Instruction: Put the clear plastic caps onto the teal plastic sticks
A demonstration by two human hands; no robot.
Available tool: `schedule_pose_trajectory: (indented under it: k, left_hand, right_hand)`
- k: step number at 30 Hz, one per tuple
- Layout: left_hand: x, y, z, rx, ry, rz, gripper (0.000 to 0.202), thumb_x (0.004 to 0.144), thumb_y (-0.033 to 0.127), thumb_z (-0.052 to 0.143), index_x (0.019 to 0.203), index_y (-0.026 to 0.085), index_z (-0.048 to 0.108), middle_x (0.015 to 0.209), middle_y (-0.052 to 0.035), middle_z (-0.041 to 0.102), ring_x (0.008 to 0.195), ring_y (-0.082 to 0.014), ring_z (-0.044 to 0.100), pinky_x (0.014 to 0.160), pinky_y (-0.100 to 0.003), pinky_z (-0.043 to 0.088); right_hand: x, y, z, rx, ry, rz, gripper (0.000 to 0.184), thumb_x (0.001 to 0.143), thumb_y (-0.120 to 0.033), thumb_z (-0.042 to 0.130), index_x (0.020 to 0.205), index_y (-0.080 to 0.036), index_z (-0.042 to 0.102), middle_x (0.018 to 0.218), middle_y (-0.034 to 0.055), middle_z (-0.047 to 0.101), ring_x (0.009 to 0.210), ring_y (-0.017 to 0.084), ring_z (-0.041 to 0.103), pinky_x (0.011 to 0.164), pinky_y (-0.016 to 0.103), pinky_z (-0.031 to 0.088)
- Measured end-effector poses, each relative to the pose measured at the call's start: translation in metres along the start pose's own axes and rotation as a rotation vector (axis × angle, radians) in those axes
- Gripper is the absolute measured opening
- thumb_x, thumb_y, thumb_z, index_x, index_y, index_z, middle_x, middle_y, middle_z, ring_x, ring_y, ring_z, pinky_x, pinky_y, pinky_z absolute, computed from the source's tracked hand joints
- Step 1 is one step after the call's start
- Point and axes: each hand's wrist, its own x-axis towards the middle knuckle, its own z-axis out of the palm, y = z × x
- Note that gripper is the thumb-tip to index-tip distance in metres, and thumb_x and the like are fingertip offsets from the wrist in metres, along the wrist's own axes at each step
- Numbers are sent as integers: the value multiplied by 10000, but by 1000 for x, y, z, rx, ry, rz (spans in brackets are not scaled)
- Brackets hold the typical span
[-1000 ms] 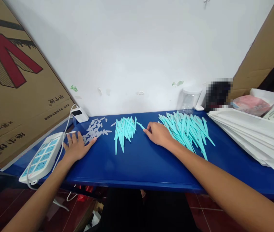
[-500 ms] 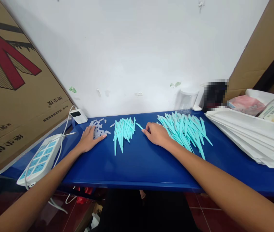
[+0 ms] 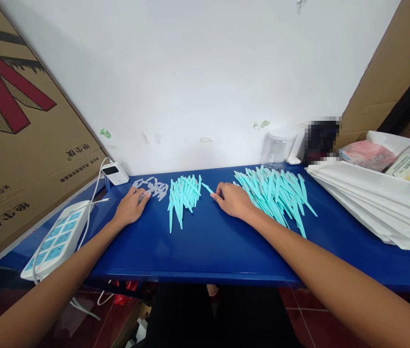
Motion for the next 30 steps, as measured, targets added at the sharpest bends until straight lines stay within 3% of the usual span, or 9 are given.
schedule_pose_trajectory:
  k: [9,13,16,18,21,25,27,30]
  left_hand:
    - [-3,12,-10,112,-33,35,533,1072,530,212,1000,217,637,1015,-130,729,943,-326,694,780,-374,481]
    - [-4,14,-12,116,37,-32,509,1072,512,235,1012,196,629,1012,-154,725,926,-333,693,771,-378,463]
    - [4,20,-18,41,120,-67,471,1069,500,266,958,200,613,915,-139,701,879,-316,675,743,-363,437]
    - [16,29,-24,-124,190,-42,440,1063,498,309,844,215,565,775,-95,640,791,-275,636,687,-335,405]
    - [42,51,-33,-585,214,-24,453,1034,512,411,693,217,450,633,-20,490,602,-169,502,561,-273,340]
    - [72,81,-39,-1289,-33,-147,403,975,540,551,762,218,435,618,55,395,416,-69,314,401,-202,183]
    - [79,90,-37,-1466,-122,-157,406,940,539,628,781,215,440,618,69,395,390,-47,296,372,-176,141]
    - [79,94,-29,-1647,-238,-153,422,908,525,694,789,210,440,614,78,393,384,-37,297,349,-158,139]
  right_hand:
    - [-1,1,-1,14,-10,-11,270,1020,-449,549,914,-216,635,845,46,705,716,187,607,599,294,324]
    - [-1,-1,0,-11,-4,-8,279,1016,-469,549,932,-215,631,883,51,709,750,196,620,609,297,344]
    - [1,-5,0,-104,-9,17,298,1011,-488,559,1018,-199,629,1018,86,720,852,220,654,666,308,391]
    - [4,-10,0,-162,-35,43,291,1035,-450,523,1064,-182,632,1110,122,718,926,240,674,702,318,409]
    - [10,-18,-1,-203,-99,92,266,1040,-363,506,1073,-141,649,1109,180,731,959,284,705,694,331,410]
    - [18,-31,-5,-226,-189,184,196,949,-233,595,1039,-81,679,1010,241,753,963,355,733,672,347,422]
    - [22,-38,-7,-226,-203,229,218,917,-169,593,1084,-53,672,1009,266,755,997,382,733,691,355,439]
    - [32,-46,-8,-193,-190,255,379,958,-177,535,1293,-5,566,1066,281,751,1042,388,725,733,364,465]
